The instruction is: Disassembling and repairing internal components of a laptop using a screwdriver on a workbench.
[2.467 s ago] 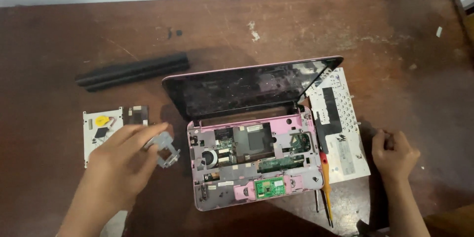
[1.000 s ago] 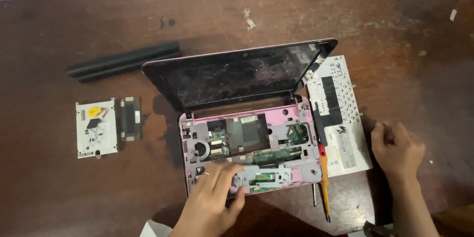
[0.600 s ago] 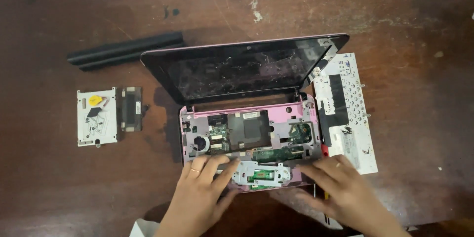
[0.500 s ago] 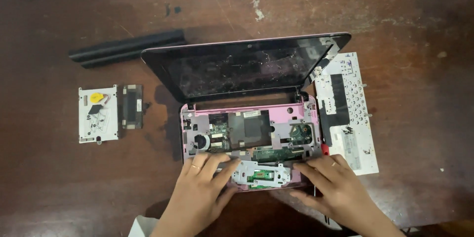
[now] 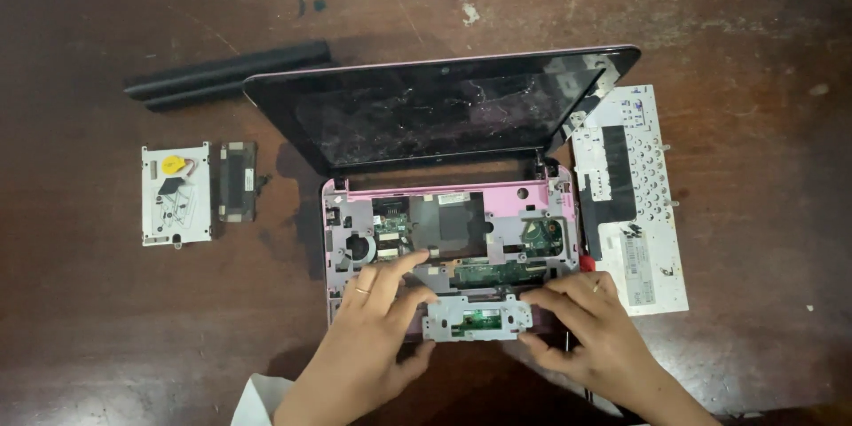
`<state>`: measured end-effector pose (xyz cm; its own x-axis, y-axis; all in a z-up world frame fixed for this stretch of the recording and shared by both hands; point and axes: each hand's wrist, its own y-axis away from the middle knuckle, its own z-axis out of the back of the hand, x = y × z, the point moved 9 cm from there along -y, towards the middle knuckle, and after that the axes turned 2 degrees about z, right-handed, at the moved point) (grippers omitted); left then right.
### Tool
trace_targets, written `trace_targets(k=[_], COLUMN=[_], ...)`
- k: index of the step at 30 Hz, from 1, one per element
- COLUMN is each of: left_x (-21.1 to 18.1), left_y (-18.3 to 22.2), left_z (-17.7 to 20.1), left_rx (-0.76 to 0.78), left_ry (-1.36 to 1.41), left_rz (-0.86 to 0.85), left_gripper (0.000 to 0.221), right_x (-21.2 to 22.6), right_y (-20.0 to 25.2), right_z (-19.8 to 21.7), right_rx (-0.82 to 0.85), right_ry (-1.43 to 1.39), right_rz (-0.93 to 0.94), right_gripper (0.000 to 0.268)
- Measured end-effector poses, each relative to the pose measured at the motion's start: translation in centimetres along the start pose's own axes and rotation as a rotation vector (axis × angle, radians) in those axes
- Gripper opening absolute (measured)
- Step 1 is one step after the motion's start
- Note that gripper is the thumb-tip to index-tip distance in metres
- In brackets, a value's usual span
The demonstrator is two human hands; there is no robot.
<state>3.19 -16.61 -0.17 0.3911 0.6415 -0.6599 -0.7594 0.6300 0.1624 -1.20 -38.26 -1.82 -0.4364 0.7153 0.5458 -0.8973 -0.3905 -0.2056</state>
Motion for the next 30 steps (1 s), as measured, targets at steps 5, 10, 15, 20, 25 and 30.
trace_targets(k=[5,10,15,20,25,30], left_x=[0.2,0.0,0.1,0.3,0.4,0.2], left_y=[0.4,0.3,0.1,-0.1,-0.3,-0.4], left_z=[-0.9,-0.7,-0.7,-0.8,-1.3,-1.1], left_rx=[-0.034,-0.036,-0.049,-0.038,-0.013,-0.045], left_ry=[-0.011,0.030,0.014,0.029,0.025,0.049], left_rz=[0.010,0.003,-0.022,-0.019,-0.026,-0.041], left_gripper=[0.041,0.040,0.037,0.037,0.041,0.042], right_x=[-0.1,-0.1,0.0,-0.1,-0.4,-0.9], right_y=[0.0,-0.1,-0.2,-0.2,0.0,0.2], right_z=[0.1,0.2,0.3,0.4,0.4,0.3], right_rx=[-0.005,0.008,0.047,0.033,0.033,0.049], right_ry=[-0.035,-0.063,-0.100,-0.100,-0.126,-0.168], right_rz=[-0.015,-0.023,-0.026,-0.033,-0.036,-0.059], right_gripper=[0.047,0.045,0.050,0.046,0.043,0.044])
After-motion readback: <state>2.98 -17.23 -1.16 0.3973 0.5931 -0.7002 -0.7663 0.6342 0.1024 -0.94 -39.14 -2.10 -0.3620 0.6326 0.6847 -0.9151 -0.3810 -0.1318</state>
